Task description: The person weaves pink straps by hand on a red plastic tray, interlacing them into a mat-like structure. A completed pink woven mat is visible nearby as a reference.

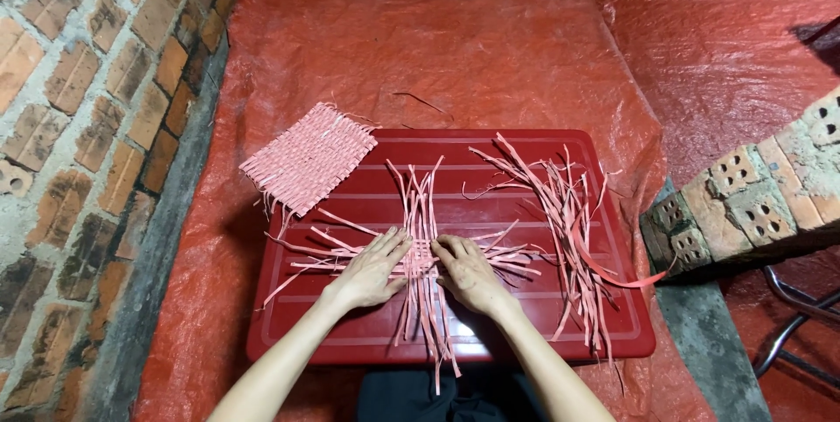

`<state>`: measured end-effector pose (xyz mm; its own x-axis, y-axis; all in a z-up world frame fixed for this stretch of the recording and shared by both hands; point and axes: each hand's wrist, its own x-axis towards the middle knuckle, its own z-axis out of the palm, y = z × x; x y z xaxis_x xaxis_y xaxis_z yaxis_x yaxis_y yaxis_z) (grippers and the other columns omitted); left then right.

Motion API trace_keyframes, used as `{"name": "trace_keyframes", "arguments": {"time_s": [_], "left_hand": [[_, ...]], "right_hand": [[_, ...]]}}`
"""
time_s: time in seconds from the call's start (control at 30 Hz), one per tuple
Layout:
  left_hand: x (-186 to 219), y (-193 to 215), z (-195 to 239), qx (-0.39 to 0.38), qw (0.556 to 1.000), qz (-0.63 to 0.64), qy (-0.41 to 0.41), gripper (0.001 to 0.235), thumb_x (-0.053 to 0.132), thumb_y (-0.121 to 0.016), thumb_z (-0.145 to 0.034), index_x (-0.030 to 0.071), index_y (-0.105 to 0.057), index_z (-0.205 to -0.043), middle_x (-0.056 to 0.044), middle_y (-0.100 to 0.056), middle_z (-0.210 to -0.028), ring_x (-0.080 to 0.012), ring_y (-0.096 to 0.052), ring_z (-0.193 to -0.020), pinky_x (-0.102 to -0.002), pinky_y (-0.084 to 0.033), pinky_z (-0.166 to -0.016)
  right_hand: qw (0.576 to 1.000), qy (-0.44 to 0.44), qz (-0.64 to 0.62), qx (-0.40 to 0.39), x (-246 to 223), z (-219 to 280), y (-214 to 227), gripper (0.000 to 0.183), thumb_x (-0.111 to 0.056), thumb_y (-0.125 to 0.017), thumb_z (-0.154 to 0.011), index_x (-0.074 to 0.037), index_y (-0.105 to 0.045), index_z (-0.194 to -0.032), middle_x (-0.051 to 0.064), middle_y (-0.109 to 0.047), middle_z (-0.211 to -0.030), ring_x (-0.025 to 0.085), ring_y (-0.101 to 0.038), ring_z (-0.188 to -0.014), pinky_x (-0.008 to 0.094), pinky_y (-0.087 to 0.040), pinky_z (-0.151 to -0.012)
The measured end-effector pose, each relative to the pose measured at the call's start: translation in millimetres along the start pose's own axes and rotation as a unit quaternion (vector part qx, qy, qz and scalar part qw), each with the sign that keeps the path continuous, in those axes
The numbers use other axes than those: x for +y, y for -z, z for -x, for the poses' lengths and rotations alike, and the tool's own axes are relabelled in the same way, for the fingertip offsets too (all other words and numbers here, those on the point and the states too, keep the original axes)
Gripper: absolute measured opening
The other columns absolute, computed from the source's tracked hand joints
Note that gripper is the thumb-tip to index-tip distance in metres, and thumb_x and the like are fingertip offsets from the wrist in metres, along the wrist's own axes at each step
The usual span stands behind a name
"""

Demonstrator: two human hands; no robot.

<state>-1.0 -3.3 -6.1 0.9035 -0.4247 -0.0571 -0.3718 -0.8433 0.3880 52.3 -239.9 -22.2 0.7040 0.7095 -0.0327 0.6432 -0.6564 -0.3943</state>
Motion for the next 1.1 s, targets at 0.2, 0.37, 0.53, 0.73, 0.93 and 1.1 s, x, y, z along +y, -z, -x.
{"name": "trace_keyframes", "arguments": {"time_s": [0.2, 0.37, 0.53, 0.73, 0.93, 1.1], "left_hand": [[3.3, 6.4, -0.8, 0.011, 0.999, 0.031, 0.010, 0.079, 0.031, -0.069, -0.080, 0.007, -0.036, -0.147, -0.021, -0.040, -0.149, -0.0363, -0.029, -0.143, -0.047, -0.022, -0.118], [4.7, 7.4, -0.6, 0.014, 1.000, 0.008, 0.004, 0.073, 0.032, -0.068, -0.079, 0.010, -0.042, -0.144, -0.020, -0.041, -0.148, -0.0367, -0.031, -0.142, -0.047, -0.024, -0.118], [5.4, 4.9, -1.3, 0.015, 0.999, -0.029, 0.009, 0.069, 0.034, -0.064, -0.078, 0.013, -0.046, -0.141, -0.018, -0.041, -0.148, -0.0350, -0.032, -0.142, -0.045, -0.024, -0.118], [5.1, 2.8, -1.7, 0.010, 0.999, -0.039, 0.006, 0.069, 0.036, -0.060, -0.079, 0.016, -0.044, -0.143, -0.018, -0.038, -0.150, -0.0345, -0.030, -0.143, -0.045, -0.023, -0.118], [10.2, 10.6, -1.0, 0.010, 0.999, -0.039, -0.004, 0.070, 0.034, -0.060, -0.081, 0.013, -0.042, -0.145, -0.020, -0.036, -0.151, -0.0369, -0.027, -0.144, -0.047, -0.022, -0.118], [10.8, 13.6, 1.1, 0.000, 1.000, -0.015, -0.003, 0.070, 0.030, -0.064, -0.082, 0.010, -0.042, -0.145, -0.022, -0.037, -0.150, -0.0383, -0.028, -0.143, -0.048, -0.022, -0.118]], "right_hand": [[0.999, 0.001, -0.045, 0.026, -4.1, 3.9, 6.8, 0.068, -0.022, -0.076, -0.080, -0.012, -0.046, -0.141, 0.011, -0.047, -0.138, 0.033, -0.042, -0.132, 0.050, -0.029, -0.113], [0.998, -0.002, -0.060, 0.031, -11.4, 7.2, 14.9, 0.070, -0.022, -0.076, -0.080, -0.011, -0.044, -0.141, 0.014, -0.047, -0.138, 0.035, -0.042, -0.132, 0.051, -0.029, -0.113], [0.999, 0.004, -0.036, 0.022, -5.3, 4.1, 8.9, 0.068, -0.023, -0.075, -0.081, -0.012, -0.045, -0.141, 0.012, -0.044, -0.141, 0.033, -0.041, -0.132, 0.050, -0.029, -0.113], [1.000, -0.005, -0.023, 0.007, -7.1, 1.6, 11.9, 0.067, -0.023, -0.074, -0.082, -0.012, -0.046, -0.142, 0.011, -0.045, -0.140, 0.032, -0.042, -0.131, 0.048, -0.029, -0.113], [1.000, 0.002, -0.012, 0.023, -3.8, 1.8, 6.9, 0.068, -0.025, -0.075, -0.082, -0.013, -0.046, -0.142, 0.009, -0.046, -0.140, 0.031, -0.041, -0.132, 0.047, -0.028, -0.113], [0.997, 0.011, -0.059, 0.046, -12.1, 11.3, 15.4, 0.071, -0.025, -0.072, -0.084, -0.009, -0.041, -0.145, 0.016, -0.047, -0.141, 0.036, -0.040, -0.135, 0.054, -0.027, -0.113]]}}
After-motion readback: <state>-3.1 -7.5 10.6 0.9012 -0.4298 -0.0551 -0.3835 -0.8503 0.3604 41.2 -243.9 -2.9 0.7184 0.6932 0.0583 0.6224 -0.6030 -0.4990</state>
